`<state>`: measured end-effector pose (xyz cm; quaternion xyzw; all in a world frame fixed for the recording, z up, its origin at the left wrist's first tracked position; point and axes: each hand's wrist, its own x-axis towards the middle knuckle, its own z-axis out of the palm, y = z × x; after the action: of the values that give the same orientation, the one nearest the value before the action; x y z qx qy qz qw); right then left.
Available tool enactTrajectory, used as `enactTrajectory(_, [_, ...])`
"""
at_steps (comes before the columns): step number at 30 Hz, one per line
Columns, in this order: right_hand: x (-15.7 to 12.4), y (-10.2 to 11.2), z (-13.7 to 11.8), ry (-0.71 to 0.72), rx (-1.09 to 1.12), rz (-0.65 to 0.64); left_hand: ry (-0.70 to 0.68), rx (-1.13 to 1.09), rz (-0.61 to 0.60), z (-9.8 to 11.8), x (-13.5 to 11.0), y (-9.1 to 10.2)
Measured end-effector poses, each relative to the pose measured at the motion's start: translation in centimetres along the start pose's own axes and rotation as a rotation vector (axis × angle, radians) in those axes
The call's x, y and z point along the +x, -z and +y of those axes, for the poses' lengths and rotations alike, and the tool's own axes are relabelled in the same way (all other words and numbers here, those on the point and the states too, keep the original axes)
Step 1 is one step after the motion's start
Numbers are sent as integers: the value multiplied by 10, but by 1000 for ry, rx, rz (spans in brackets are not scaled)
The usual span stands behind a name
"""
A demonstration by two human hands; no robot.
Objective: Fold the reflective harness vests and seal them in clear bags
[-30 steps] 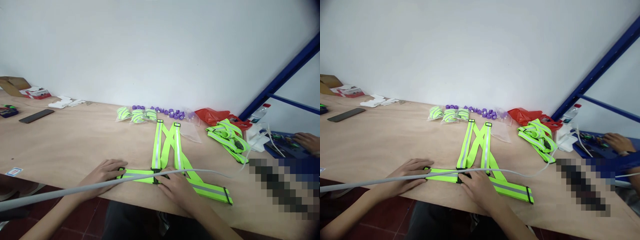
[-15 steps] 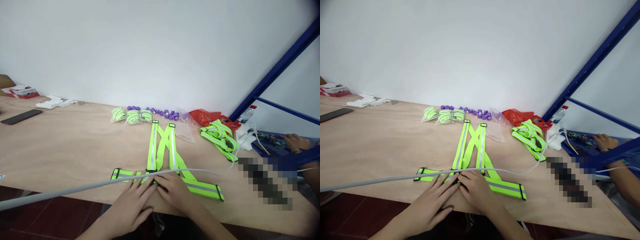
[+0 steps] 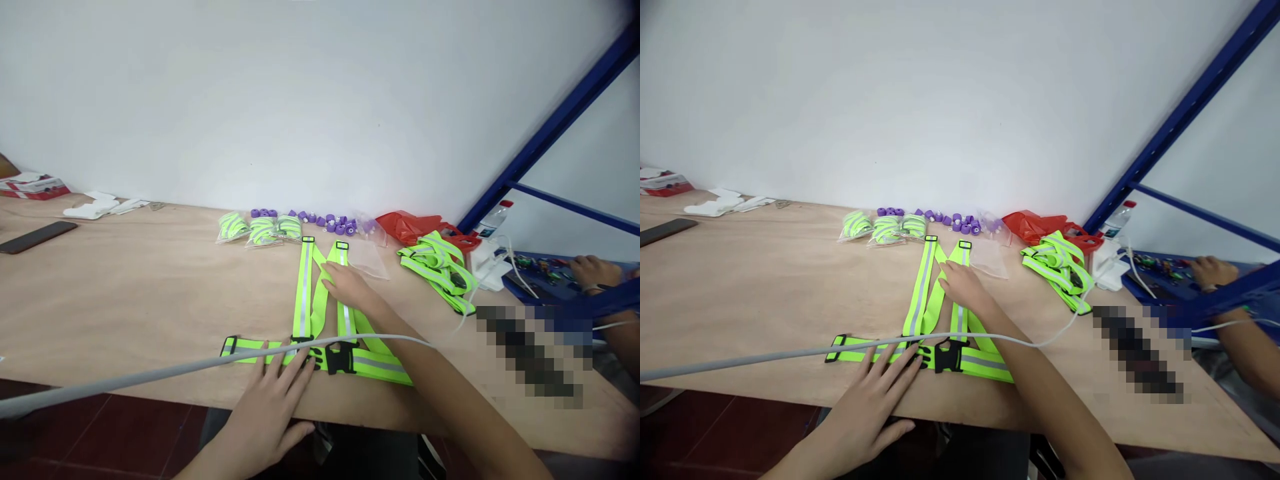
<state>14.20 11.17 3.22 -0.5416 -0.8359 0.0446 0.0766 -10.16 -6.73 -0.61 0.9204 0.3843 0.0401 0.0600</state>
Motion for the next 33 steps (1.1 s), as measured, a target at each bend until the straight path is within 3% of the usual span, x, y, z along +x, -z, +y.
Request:
enactTrajectory(7, [46,-16,29,-168,-70,-53,-1,40,11,1,-1,-5])
enactTrajectory(23, [67,-31,37,-227,-43,-93,-9,4,-47,1,3,2])
enactTrajectory(28, [40,-12,27,-134,34,-62,-39,27,43,-1,0,-5])
enactTrajectory(33, [-50,2,9,-26,129,67,-84,59,169,-7,-4,-7])
